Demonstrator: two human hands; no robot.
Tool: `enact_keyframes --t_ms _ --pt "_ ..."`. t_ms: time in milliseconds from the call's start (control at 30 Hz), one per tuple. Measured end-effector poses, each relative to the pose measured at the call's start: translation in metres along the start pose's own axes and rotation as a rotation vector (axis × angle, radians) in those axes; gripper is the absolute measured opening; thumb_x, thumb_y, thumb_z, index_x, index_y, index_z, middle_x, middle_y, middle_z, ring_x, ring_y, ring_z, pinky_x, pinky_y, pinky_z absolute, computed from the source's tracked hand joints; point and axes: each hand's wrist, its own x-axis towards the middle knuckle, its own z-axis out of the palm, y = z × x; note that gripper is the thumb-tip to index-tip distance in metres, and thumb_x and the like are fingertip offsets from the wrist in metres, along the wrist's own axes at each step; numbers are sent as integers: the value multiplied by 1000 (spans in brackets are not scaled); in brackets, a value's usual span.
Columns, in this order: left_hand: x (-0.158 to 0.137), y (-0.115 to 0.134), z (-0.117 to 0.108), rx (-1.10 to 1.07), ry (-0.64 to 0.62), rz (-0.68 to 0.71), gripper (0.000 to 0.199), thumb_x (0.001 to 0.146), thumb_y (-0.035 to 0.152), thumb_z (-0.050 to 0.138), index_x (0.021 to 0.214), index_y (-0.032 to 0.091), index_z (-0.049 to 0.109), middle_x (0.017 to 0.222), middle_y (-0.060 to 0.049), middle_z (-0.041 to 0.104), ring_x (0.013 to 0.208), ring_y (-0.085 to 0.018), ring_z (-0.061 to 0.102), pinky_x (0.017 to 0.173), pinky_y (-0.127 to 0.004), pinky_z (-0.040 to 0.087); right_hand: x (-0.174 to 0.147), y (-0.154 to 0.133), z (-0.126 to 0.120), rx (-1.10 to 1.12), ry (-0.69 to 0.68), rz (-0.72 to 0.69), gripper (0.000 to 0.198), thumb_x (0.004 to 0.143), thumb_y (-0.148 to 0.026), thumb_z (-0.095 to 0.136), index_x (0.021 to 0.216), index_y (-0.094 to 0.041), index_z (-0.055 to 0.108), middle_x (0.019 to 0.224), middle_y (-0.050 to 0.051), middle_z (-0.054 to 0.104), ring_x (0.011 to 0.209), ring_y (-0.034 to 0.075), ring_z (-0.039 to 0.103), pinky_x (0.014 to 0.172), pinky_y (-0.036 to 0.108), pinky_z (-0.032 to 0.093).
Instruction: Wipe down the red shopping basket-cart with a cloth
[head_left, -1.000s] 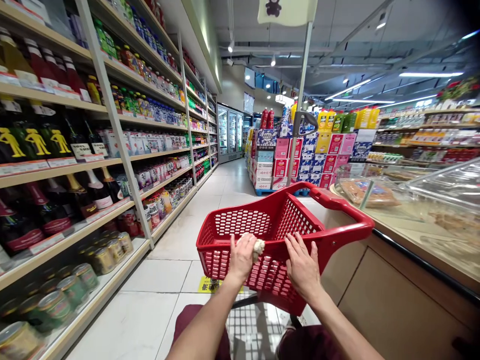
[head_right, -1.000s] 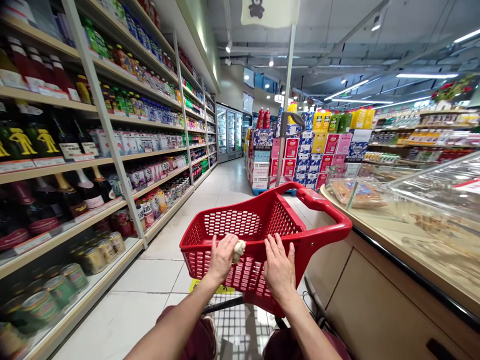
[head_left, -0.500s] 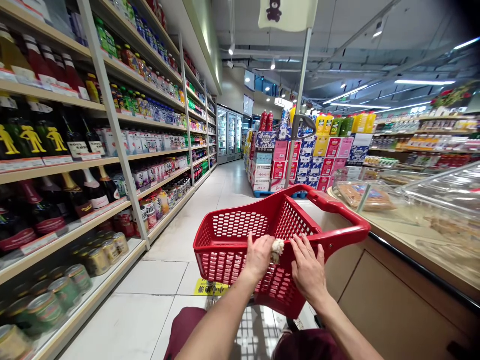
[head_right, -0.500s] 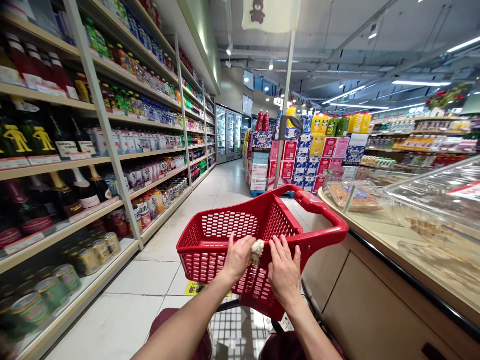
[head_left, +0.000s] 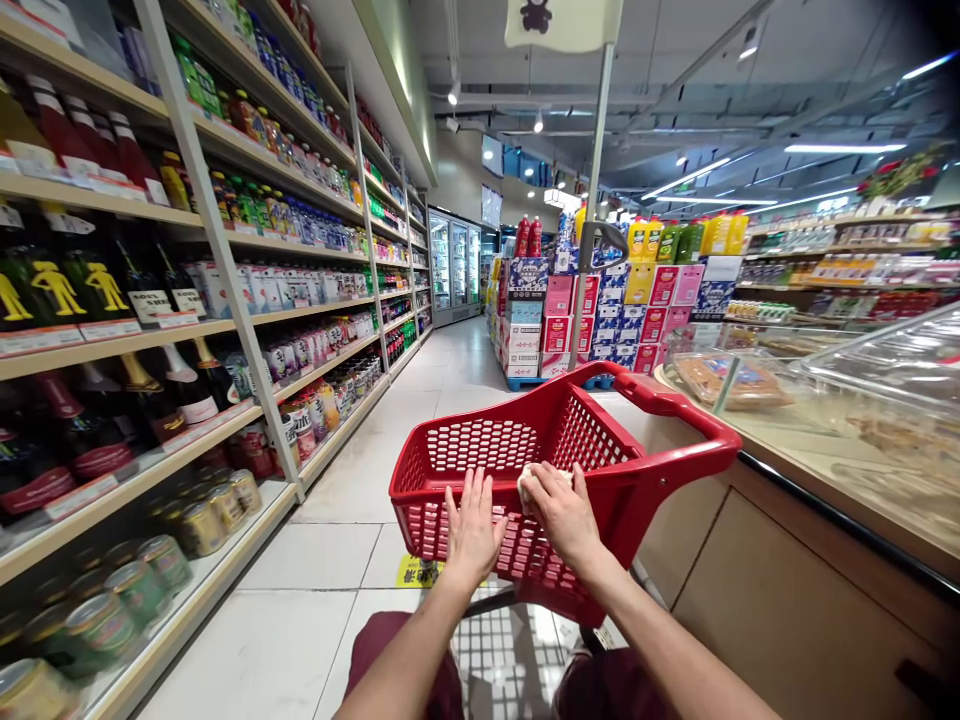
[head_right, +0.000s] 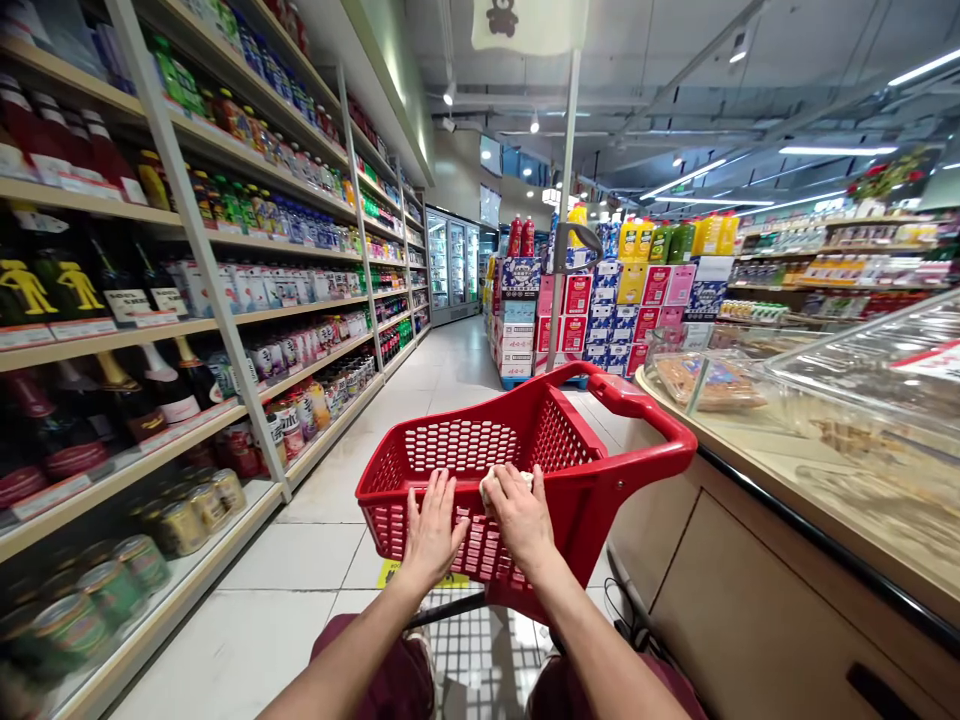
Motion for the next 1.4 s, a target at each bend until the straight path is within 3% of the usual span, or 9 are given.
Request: enact_keyframes --t_ms 233,300,433,500,733,967,1167,1300,1400 --pt "-21 -29 -5 55 -22 -166 55 83 27 40 134 12 26 141 -12 28 131 -25 21 102 -57 18 -27 81 -38 -154 132 55 24 85 -22 42 103 -23 59 116 7 58 109 22 50 103 50 12" --pt "-25 -32 -7 57 -41 -174 56 83 29 41 134 12 26 141 -12 27 131 -26 20 102 -56 19 -29 77 -31 -159 169 40 26 85 -21 42 106 -20 58 117 9 57 111 23 49 103 47 19" --pt "-26 -34 -11 78 -48 -164 58 81 28 42 134 13 26 140 -13 29 131 -26 20 102 -56 21 -22 31 -1 -50 144 -162 31 85 -13 37 108 -19 58 115 8 59 111 20 50 97 40 33" --pt "-26 -37 -12 88 -45 -126 57 81 25 42 135 15 25 140 -11 31 131 -25 22 102 -56 19 -17 24 5 -11 133 -187 32 85 -13 36 108 -19 57 116 7 59 110 19 50 95 39 35" --pt "-28 -33 -10 59 -37 -165 60 80 23 43 135 15 23 141 -12 27 132 -26 18 102 -56 20 -41 75 -13 58 266 -43 22 83 -20 46 99 -19 61 102 9 60 102 21 51 89 39 42" --pt "-30 -37 -11 22 -60 -138 58 80 23 41 135 16 23 142 -9 27 132 -23 19 102 -56 18 -110 42 25 167 23 98 31 80 -19 42 109 -21 54 89 6 57 84 18 55 72 32 50" --pt "-28 -33 -14 18 -74 -157 59 78 21 42 135 14 24 142 -12 26 132 -25 18 102 -57 17 -51 23 8 262 210 -4 21 83 -21 44 97 -17 59 99 9 54 95 20 50 84 35 45" --pt "-37 -48 -18 26 -72 -141 62 77 18 41 135 14 23 140 -13 29 131 -24 21 103 -56 17 -46 -1 18 241 68 -64 23 84 -19 37 89 -19 60 85 7 55 82 19 51 73 32 47" --pt "-52 -71 -20 56 -43 -225 61 76 16 40 135 13 22 139 -15 31 130 -25 24 102 -56 19 -53 -28 29 289 12 -157 22 84 -18 38 85 -20 60 83 6 55 78 18 51 70 30 47"
